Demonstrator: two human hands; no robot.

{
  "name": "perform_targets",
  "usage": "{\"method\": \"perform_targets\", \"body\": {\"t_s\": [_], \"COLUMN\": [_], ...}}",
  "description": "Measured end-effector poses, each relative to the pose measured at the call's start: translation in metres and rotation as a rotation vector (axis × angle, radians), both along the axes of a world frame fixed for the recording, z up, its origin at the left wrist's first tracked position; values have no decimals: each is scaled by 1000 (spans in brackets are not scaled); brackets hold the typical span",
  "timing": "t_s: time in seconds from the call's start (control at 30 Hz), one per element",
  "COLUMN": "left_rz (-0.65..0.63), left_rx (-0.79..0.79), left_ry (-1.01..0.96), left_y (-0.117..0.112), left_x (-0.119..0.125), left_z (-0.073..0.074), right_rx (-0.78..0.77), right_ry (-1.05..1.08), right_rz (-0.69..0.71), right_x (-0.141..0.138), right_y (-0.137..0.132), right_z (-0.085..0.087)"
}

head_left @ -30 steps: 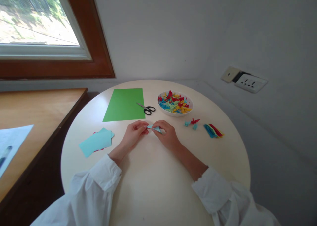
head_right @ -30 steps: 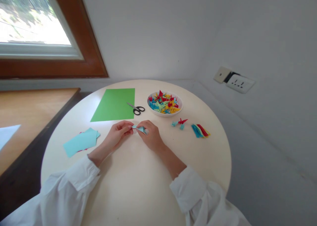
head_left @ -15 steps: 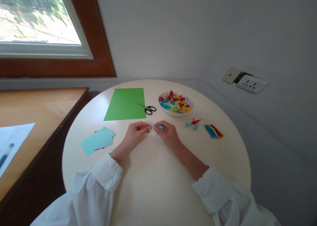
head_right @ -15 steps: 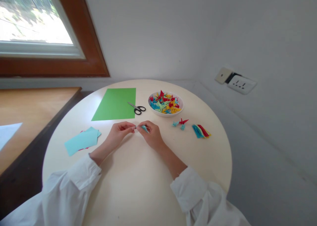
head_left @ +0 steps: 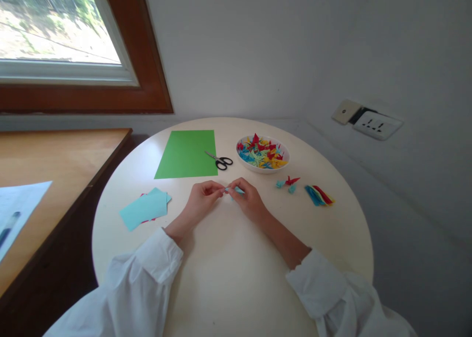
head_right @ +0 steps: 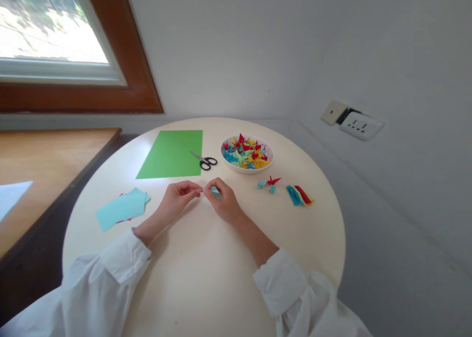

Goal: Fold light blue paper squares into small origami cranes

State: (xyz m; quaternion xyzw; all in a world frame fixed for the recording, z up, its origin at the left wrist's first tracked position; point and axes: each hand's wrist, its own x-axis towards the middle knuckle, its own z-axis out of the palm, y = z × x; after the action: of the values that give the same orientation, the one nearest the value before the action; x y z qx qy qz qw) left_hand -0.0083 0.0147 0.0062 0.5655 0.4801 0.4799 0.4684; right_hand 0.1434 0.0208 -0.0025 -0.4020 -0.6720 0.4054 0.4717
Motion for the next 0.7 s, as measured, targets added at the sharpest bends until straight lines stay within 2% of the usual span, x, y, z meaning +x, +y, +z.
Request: {"method": "perform_targets", "body": {"t_s": [0.33, 0.53, 0.7], "left_rz": [-8, -99, -108], "left_rx": [-79, -228, -304], "left_ry": [-8, -165, -266], "left_y": [0, 1, 1], "left_x": [1, -1, -1], "left_z": [0, -1, 1], "right_rx": [-13, -7, 11], "right_ry": [-12, -50, -80], "right_rz": [-97, -162, -173], "right_x": [-1, -2, -1], "right_y": [2, 1, -1], "right_z": [-5, -3, -1]}}
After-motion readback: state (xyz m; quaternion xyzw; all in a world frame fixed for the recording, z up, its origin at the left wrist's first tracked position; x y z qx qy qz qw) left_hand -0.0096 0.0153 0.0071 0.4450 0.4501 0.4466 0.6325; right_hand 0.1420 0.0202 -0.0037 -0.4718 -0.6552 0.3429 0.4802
